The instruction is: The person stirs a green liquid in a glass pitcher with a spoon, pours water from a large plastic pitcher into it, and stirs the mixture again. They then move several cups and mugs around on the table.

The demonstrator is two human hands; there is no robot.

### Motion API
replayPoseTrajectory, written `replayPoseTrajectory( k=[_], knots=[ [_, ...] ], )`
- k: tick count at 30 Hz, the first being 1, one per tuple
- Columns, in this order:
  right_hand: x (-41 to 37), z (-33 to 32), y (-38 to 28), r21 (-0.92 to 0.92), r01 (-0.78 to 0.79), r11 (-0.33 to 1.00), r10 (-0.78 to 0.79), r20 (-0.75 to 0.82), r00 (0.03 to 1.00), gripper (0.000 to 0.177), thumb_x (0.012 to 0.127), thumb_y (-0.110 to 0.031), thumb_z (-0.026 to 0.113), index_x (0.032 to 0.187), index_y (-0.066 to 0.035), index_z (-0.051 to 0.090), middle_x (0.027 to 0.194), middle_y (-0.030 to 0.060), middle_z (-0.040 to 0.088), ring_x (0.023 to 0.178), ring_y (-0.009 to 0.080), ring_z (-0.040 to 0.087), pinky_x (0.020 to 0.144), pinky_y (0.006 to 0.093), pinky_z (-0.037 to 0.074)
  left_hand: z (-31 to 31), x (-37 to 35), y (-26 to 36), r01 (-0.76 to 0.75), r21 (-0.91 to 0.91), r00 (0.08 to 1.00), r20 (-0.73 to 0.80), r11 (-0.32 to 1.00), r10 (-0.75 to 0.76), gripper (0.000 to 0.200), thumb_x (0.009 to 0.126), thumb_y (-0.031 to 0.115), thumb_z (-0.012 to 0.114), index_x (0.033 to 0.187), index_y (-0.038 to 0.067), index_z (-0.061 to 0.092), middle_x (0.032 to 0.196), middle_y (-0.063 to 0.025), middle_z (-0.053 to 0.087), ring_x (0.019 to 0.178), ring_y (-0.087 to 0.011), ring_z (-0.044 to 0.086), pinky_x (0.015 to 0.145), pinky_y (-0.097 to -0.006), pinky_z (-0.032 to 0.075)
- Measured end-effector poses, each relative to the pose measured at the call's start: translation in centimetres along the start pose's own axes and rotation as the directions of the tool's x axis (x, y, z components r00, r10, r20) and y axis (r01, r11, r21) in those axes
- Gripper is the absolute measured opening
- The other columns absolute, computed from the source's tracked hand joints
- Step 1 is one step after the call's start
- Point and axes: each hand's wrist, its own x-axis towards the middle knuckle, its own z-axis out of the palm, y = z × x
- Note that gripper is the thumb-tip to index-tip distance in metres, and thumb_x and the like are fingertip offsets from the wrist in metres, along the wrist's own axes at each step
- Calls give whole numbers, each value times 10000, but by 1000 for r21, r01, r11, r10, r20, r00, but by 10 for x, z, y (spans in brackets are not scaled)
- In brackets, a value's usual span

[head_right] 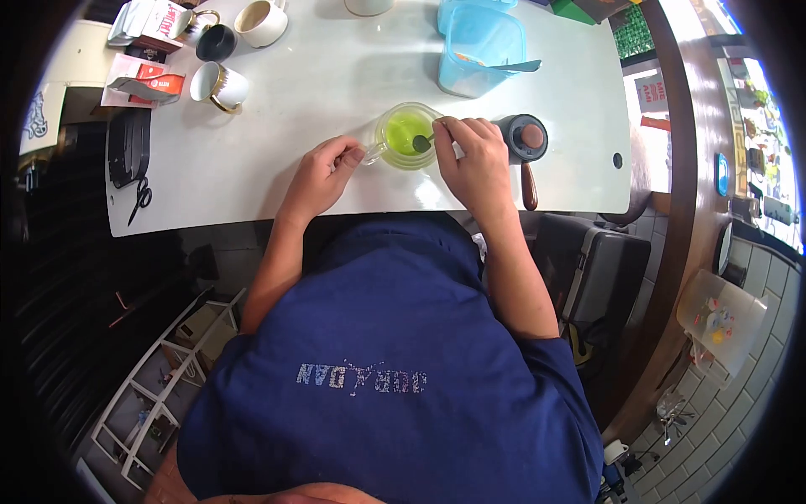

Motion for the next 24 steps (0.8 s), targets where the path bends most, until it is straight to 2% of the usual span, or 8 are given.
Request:
replayPoseTrajectory(
  k=[2, 5, 7, 10, 14, 16, 19, 24],
  knots=[
    [0, 2, 1, -4, 11, 1000, -11, -26, 1000, 69, 817, -72, 639, 846, -15, 666, 752, 108, 652, 715, 277, 613, 698, 373, 466, 1, 3, 4, -3, -11, 999, 42, 1000, 3, 328, 933, 312, 582, 1002, -7, 615, 828, -104, 634, 676, -180, 550, 644, -295, 460],
    [0, 8, 3, 70, -26, 997, 27, -10, 1000, 77, 828, -80, 634, 864, -21, 670, 780, 114, 659, 726, 286, 613, 719, 377, 472, 4, 4, 6, 10, -28, 998, 54, 1000, -8, 308, 917, 307, 597, 927, 2, 636, 759, -113, 617, 652, -237, 562, 628, -331, 462],
    [0, 10, 2, 87, -25, 996, 24, 17, 1000, 79, 829, -79, 633, 865, -19, 670, 781, 113, 661, 734, 286, 613, 722, 378, 470, 6, 6, -1, 21, 11, 993, 113, 1000, -22, 319, 927, 312, 594, 991, 3, 640, 812, -82, 622, 667, -169, 540, 638, -287, 455],
    [1, 11, 4, 114, 19, 993, -25, 46, 999, 82, 827, -76, 631, 868, -16, 669, 785, 108, 661, 758, 284, 607, 732, 379, 452, 6, 6, 0, 25, 16, 993, 118, 1000, -27, 316, 925, 313, 595, 977, 6, 650, 808, -83, 617, 676, -174, 545, 642, -287, 454],
    [4, 8, 4, 33, 59, 998, -60, 45, 997, 89, 827, -72, 629, 887, -20, 668, 802, 102, 659, 759, 277, 596, 735, 375, 433, 6, 5, 1, 46, 29, 992, 116, 999, -49, 320, 926, 315, 594, 980, 5, 650, 813, -84, 619, 688, -179, 547, 647, -289, 454],
    [4, 8, 4, 5, 57, 998, -57, 32, 998, 92, 827, -71, 628, 894, -22, 667, 808, 101, 659, 756, 275, 594, 735, 375, 429, 9, 5, 0, 5, -2, 998, 59, 1000, -5, 302, 910, 303, 606, 914, 7, 666, 760, -117, 619, 648, -239, 561, 630, -336, 461],
    [5, 14, 7, 7, 87, 996, -87, -12, 996, 92, 830, -72, 626, 898, -23, 665, 814, 97, 654, 761, 271, 590, 740, 374, 429, 7, 4, 1, 65, 5, 992, 109, 998, -65, 323, 927, 318, 593, 986, 4, 643, 829, -85, 627, 699, -180, 550, 653, -292, 455],
    [4, 17, 10, 99, 33, 995, -40, 71, 997, 90, 840, -85, 621, 901, -28, 656, 800, 89, 634, 783, 264, 577, 748, 367, 420, 8, 4, 0, 84, 4, 990, 112, 996, -84, 321, 929, 315, 589, 987, 3, 636, 836, -91, 632, 700, -184, 555, 656, -294, 457]
  ],
)
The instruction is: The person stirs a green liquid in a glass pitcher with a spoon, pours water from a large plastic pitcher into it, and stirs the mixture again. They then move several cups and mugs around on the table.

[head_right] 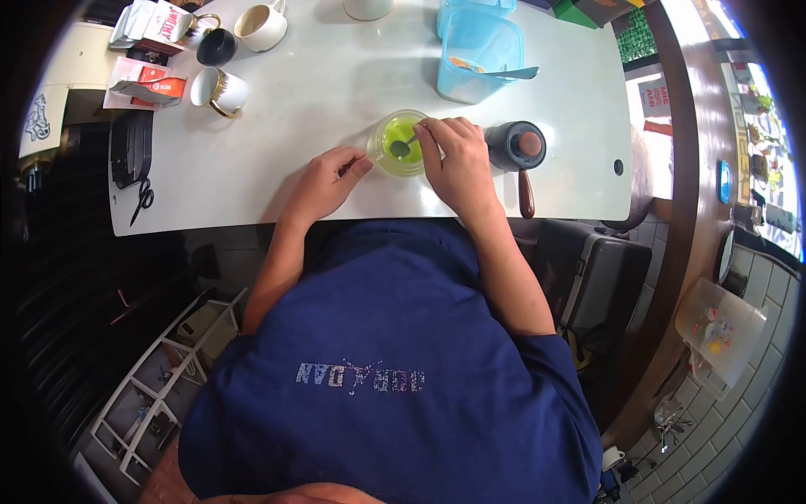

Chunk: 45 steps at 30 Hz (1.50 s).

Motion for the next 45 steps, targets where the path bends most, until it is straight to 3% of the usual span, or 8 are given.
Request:
replayPoseTrajectory(
  k=[6, 15, 21, 28, 35, 38, 41, 45],
  knots=[
    [5, -7, -8, -126, 17, 992, -15, 19, 1000, 99, 869, -94, 585, 928, -28, 629, 790, 94, 613, 785, 268, 570, 763, 368, 408, 1, -1, 0, -27, 19, 999, -19, 999, 27, 320, 932, 313, 585, 991, 1, 627, 839, -97, 633, 686, -184, 554, 651, -295, 458],
    [3, -4, -5, -26, -8, 1000, 9, 60, 998, 100, 870, -99, 585, 931, -36, 632, 799, 98, 616, 786, 273, 572, 760, 374, 405, 2, -2, 0, -15, 14, 999, -37, 1000, 16, 327, 930, 321, 587, 982, 1, 625, 814, -90, 620, 667, -180, 535, 640, -294, 454],
    [3, -8, -7, -119, 13, 993, -8, 37, 999, 97, 871, -106, 587, 928, -40, 629, 808, 90, 613, 790, 271, 568, 763, 371, 406, 2, -3, 0, -22, 24, 999, -39, 999, 23, 331, 933, 328, 581, 973, 2, 623, 798, -90, 609, 662, -175, 526, 639, -298, 449],
    [3, -5, -4, -78, 33, 996, -35, -18, 999, 114, 871, -111, 591, 949, -42, 637, 837, 88, 630, 819, 265, 579, 777, 367, 409, 3, -2, -3, -40, 39, 999, -35, 998, 42, 331, 937, 325, 575, 976, 0, 623, 799, -94, 609, 666, -178, 528, 641, -301, 449],
    [1, 0, -3, -15, 42, 999, -42, 55, 998, 103, 869, -114, 593, 925, -41, 640, 827, 89, 637, 820, 266, 581, 761, 373, 405, 4, -2, -3, -59, 34, 997, -47, 998, 60, 322, 932, 317, 583, 980, 3, 637, 794, -93, 603, 667, -185, 531, 643, -301, 447],
    [3, -7, -8, -80, 75, 994, -69, 81, 994, 90, 867, -111, 593, 915, -44, 630, 815, 82, 614, 803, 266, 568, 751, 377, 402, 2, -3, 2, -47, 60, 997, -54, 997, 50, 330, 919, 324, 587, 941, 4, 664, 764, -124, 601, 662, -257, 571, 643, -349, 464],
    [5, -9, -8, -139, 94, 986, -86, 66, 994, 89, 864, -107, 595, 924, -47, 624, 801, 76, 588, 789, 263, 556, 745, 377, 400, 5, -2, 0, -41, 33, 998, -50, 999, 43, 327, 925, 317, 582, 966, -1, 651, 780, -117, 588, 691, -227, 572, 656, -330, 462],
    [6, -4, -5, -114, 108, 988, -108, 6, 994, 93, 860, -103, 600, 928, -46, 628, 802, 75, 593, 794, 261, 557, 742, 373, 402, 11, 1, -6, -67, -143, 998, -31, 987, 63, 313, 951, 301, 542, 994, 3, 629, 817, -96, 601, 710, -189, 556, 666, -307, 457]
  ],
)
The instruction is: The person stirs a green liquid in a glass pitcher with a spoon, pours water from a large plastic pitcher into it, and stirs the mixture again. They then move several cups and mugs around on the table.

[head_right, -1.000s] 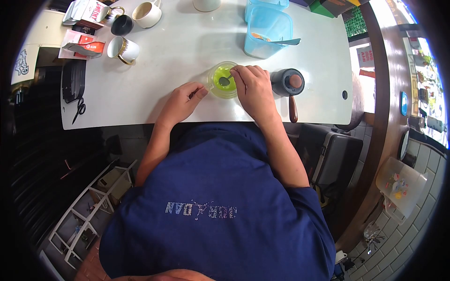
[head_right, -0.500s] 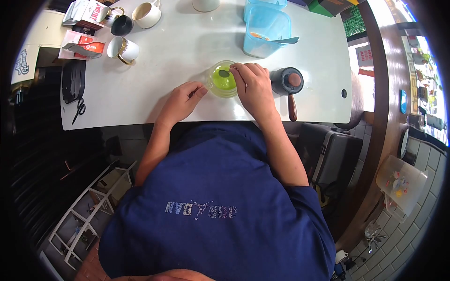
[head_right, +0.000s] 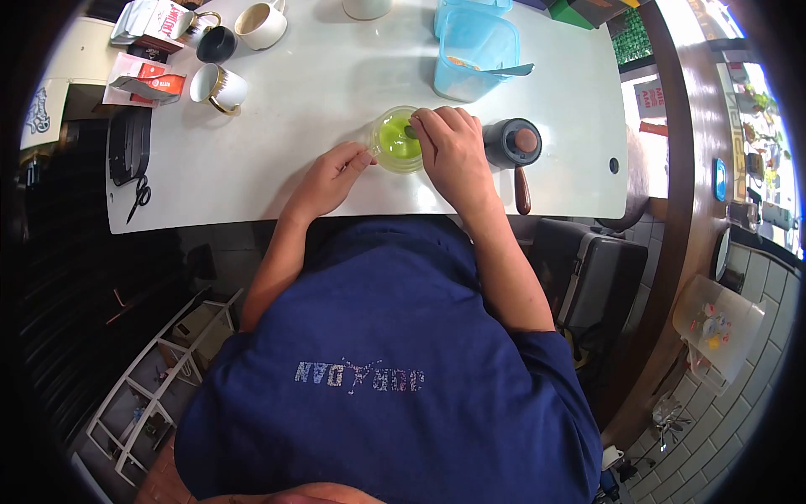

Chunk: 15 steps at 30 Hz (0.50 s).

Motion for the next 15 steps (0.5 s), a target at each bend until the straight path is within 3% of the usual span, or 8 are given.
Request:
replayPoseTrajectory(
  k=[2, 4, 7, 14, 15],
  knots=[
    [0, 4, 0, 27, 2, 1000, -2, -10, 1000, 93, 859, -102, 601, 924, -44, 631, 807, 77, 601, 800, 260, 560, 743, 372, 403, 1, 0, 0, 26, -30, 1000, 18, 999, -25, 310, 959, 298, 526, 991, 4, 621, 815, -84, 604, 702, -176, 548, 666, -301, 456],
    [-1, 6, 0, 55, 5, 998, -4, -19, 1000, 92, 857, -102, 603, 919, -41, 634, 811, 79, 609, 806, 260, 562, 745, 372, 404, -1, 2, 0, 185, -181, 973, 172, 966, -155, 334, 990, 311, 475, 918, 9, 599, 808, -27, 582, 737, -93, 510, 713, -249, 437],
    [-2, 6, -2, 78, -14, 997, 13, 21, 1000, 90, 862, -104, 599, 909, -38, 637, 818, 82, 620, 811, 259, 566, 746, 368, 405, 1, 5, -3, 222, -84, 954, 227, 971, -198, 353, 995, 331, 461, 880, 18, 579, 795, -9, 565, 739, -95, 507, 720, -257, 438],
    [0, -5, -1, 27, -5, 1000, 2, 89, 996, 93, 867, -100, 596, 920, -36, 638, 825, 91, 628, 813, 270, 581, 754, 366, 419, 8, 1, -9, 161, -206, 976, 177, 965, -125, 331, 989, 322, 488, 884, 23, 581, 754, 11, 509, 721, -92, 469, 686, -256, 415],
    [2, -8, -2, 16, -3, 1000, 1, 94, 996, 96, 862, -83, 599, 931, -32, 641, 850, 97, 647, 819, 280, 598, 762, 371, 436, 9, 0, -10, 149, -191, 982, 141, 970, -123, 327, 970, 321, 520, 918, 8, 598, 741, -20, 533, 708, -116, 484, 675, -269, 425]
  ],
)
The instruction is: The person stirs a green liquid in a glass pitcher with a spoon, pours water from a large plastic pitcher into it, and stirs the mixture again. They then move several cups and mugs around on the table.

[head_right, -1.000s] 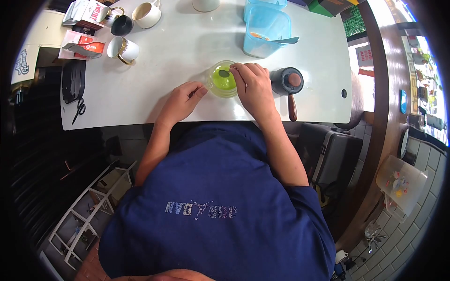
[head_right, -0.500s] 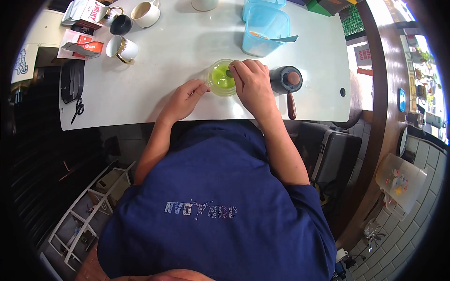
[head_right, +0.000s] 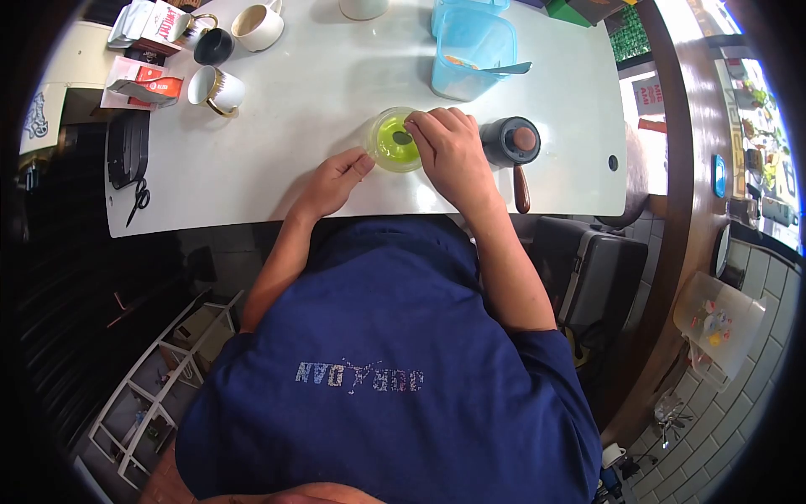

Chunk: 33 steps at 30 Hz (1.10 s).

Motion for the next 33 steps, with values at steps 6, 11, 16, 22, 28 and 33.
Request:
replayPoseTrajectory(
  k=[6, 11, 16, 22, 28, 33],
  knots=[
    [4, -4, -3, -28, 68, 997, -68, -10, 998, 86, 851, -67, 612, 928, -38, 639, 872, 84, 645, 825, 272, 593, 757, 371, 430, -2, -2, 7, -111, 106, 988, -92, 988, 121, 282, 926, 267, 590, 896, -12, 622, 712, -71, 548, 667, -159, 493, 645, -297, 431],
    [2, 3, -1, -54, 53, 997, -55, -32, 998, 73, 842, -79, 620, 902, -38, 632, 824, 83, 633, 794, 263, 584, 748, 370, 424, -3, -3, 12, -164, 147, 972, -144, 975, 185, 276, 901, 252, 623, 823, -12, 614, 683, -81, 551, 633, -184, 488, 616, -316, 426],
    [-7, 18, -5, 29, -56, 998, 61, -178, 982, 62, 839, -78, 610, 848, -18, 623, 753, 103, 633, 733, 277, 589, 731, 377, 434, 0, -4, 20, -170, 227, 958, -190, 959, 215, 328, 875, 264, 658, 721, -16, 587, 598, -88, 515, 580, -213, 473, 577, -328, 414],
    [-9, 19, -5, 108, -190, 976, 208, -189, 960, 56, 835, -67, 611, 849, -14, 621, 757, 114, 635, 723, 287, 588, 721, 382, 438, 1, -4, 25, -187, 243, 949, -204, 952, 239, 346, 866, 272, 668, 694, -13, 571, 587, -85, 513, 553, -208, 468, 543, -328, 399],
    [-4, 17, -1, -43, 6, 999, -14, -191, 981, 70, 845, -95, 622, 892, -43, 619, 774, 73, 608, 740, 252, 562, 717, 372, 422, 0, -1, 25, -150, 258, 958, -202, 954, 205, 351, 862, 274, 668, 676, -6, 565, 560, -84, 497, 516, -199, 456, 513, -329, 386],
    [-3, 13, -1, -103, 58, 993, -71, -129, 989, 83, 838, -113, 635, 904, -65, 619, 786, 60, 598, 771, 237, 557, 727, 362, 414, -2, -1, 29, -83, 263, 972, -191, 961, 137, 367, 863, 285, 668, 670, -7, 558, 555, -88, 491, 500, -198, 435, 503, -327, 376]
  ],
)
